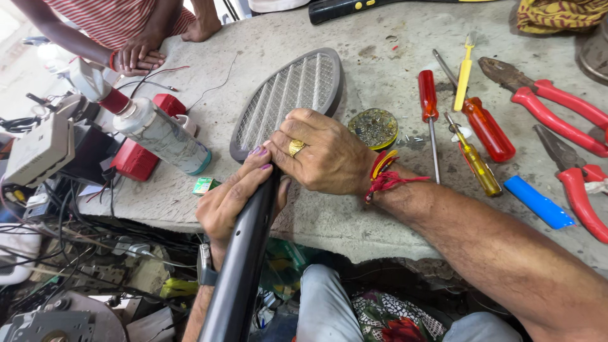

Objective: The person repairs an electric fly swatter by soldering wires to the internal circuit board, inserting batteries, and reassembling the handle casing. They then secure the casing with screws and test the device, which activates a purple light on the mesh.

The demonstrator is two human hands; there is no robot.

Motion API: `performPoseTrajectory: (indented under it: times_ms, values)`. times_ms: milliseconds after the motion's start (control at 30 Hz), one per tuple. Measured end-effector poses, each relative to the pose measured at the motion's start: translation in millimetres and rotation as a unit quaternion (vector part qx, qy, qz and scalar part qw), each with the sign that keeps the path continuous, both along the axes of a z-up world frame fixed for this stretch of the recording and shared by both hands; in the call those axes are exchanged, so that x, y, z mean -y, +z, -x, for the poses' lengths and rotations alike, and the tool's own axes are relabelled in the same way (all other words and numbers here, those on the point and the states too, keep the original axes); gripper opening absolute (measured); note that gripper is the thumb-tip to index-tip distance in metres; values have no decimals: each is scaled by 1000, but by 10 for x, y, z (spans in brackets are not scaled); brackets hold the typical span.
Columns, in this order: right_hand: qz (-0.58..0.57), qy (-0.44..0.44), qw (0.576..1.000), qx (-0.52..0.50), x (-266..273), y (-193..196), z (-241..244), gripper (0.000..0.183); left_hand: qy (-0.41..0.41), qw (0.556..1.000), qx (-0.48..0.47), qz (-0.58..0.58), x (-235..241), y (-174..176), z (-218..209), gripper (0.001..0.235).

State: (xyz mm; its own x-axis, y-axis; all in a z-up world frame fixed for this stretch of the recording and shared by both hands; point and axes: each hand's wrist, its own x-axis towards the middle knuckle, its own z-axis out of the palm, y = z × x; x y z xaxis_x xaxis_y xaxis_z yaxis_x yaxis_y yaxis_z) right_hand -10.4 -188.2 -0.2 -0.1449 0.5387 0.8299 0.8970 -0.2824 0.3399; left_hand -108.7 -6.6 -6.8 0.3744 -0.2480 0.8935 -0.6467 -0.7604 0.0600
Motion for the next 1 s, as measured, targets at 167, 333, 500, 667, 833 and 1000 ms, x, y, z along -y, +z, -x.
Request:
performPoseTrajectory:
  times_ms: [167,333,500,667,833,1000]
  values:
    - [-1,2,1000,-19,30,30,3,19,22,999,-18,-21,-39,-11,9,35]
    - [111,-90,974,-179,98,7,-39,24,-29,996,-80,-28,56,-170,-7,42]
    - [129,-192,919,-320,443,258,-285,54,-52,976,-174,-119,48,-195,118,67]
    - [134,-388,795,-446,1118,429,-445,14,-92,964,-222,-118,-22,-148,127,83]
    - [185,-427,728,-504,1112,258,-624,18,-100,931,-303,-179,-61,-123,-24,95]
    - [239,-453,727,-458,1020,34,-773,28,-234,889,-382,-91,-189,-140,-114,119]
